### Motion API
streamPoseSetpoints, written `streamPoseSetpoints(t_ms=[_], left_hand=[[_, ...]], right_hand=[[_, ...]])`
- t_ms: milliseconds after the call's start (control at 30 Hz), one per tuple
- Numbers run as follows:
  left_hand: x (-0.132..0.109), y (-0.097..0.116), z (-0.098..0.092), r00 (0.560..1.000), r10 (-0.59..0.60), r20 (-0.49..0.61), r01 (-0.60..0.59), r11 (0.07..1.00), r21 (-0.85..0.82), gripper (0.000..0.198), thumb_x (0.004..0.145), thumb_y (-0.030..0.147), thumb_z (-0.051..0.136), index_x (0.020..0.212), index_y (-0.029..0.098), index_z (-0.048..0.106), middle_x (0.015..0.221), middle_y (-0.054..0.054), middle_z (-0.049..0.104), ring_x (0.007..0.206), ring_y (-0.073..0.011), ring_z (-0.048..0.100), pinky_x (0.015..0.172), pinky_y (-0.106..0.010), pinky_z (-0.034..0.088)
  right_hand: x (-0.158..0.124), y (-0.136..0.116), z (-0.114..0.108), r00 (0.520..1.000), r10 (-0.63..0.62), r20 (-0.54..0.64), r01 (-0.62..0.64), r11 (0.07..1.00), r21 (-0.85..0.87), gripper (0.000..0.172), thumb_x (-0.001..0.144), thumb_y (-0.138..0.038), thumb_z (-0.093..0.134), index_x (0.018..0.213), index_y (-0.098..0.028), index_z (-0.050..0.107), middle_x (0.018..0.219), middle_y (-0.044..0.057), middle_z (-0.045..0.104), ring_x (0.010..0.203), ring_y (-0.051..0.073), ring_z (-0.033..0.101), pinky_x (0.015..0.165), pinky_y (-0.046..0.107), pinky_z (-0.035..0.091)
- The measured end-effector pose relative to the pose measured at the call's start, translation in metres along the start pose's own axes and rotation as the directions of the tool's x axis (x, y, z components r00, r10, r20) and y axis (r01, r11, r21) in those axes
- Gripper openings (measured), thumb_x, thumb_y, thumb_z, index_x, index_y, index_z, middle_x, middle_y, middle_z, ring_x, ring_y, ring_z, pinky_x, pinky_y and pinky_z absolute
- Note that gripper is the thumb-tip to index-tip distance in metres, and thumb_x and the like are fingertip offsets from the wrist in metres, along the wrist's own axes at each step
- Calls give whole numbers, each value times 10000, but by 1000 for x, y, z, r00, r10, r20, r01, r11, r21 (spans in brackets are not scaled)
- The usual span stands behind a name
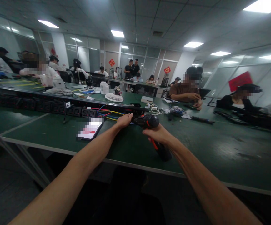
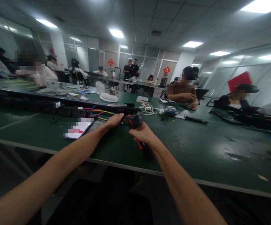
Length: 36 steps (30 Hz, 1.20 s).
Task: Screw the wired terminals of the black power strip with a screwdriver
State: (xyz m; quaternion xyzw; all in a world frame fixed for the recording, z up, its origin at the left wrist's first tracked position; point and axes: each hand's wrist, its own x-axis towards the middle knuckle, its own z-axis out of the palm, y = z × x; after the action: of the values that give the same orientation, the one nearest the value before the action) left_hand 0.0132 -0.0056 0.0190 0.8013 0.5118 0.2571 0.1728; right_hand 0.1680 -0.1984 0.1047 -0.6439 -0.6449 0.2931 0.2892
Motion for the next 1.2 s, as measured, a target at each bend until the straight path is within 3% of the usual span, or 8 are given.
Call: streamPoseSetpoints(t_ms=[333,567,933,1200], left_hand=[[-2,1,-1,1000,-19,-6,18,999,-47,672,1068,524,154,1312,178,676,1438,-159,654,1343,-322,603,1107,-434,446],[-1,0,-1,1000,-7,1,7,999,-37,647,1069,505,160,1284,186,680,1433,-153,657,1359,-312,591,1120,-426,439],[-2,-1,-1,1000,3,-5,-3,1000,-21,657,1068,508,153,1241,177,692,1390,-160,684,1313,-317,624,1082,-420,469],[1,-3,0,1000,3,-6,-3,1000,-28,687,1064,532,143,1255,176,699,1370,-154,697,1286,-316,641,1075,-416,475]], right_hand=[[4,7,0,996,-83,45,82,997,16,70,757,-114,623,813,-154,637,482,-24,545,456,140,527,463,248,445],[3,6,-1,997,-59,45,56,996,69,125,763,-115,636,883,-148,643,483,-33,547,458,138,530,457,241,439],[6,6,0,998,-67,22,66,997,28,100,769,-81,613,728,-172,620,450,-31,533,427,128,514,445,242,424],[5,7,0,999,-36,9,36,999,39,82,752,-115,629,822,-146,658,486,-27,545,453,129,513,471,248,426]])
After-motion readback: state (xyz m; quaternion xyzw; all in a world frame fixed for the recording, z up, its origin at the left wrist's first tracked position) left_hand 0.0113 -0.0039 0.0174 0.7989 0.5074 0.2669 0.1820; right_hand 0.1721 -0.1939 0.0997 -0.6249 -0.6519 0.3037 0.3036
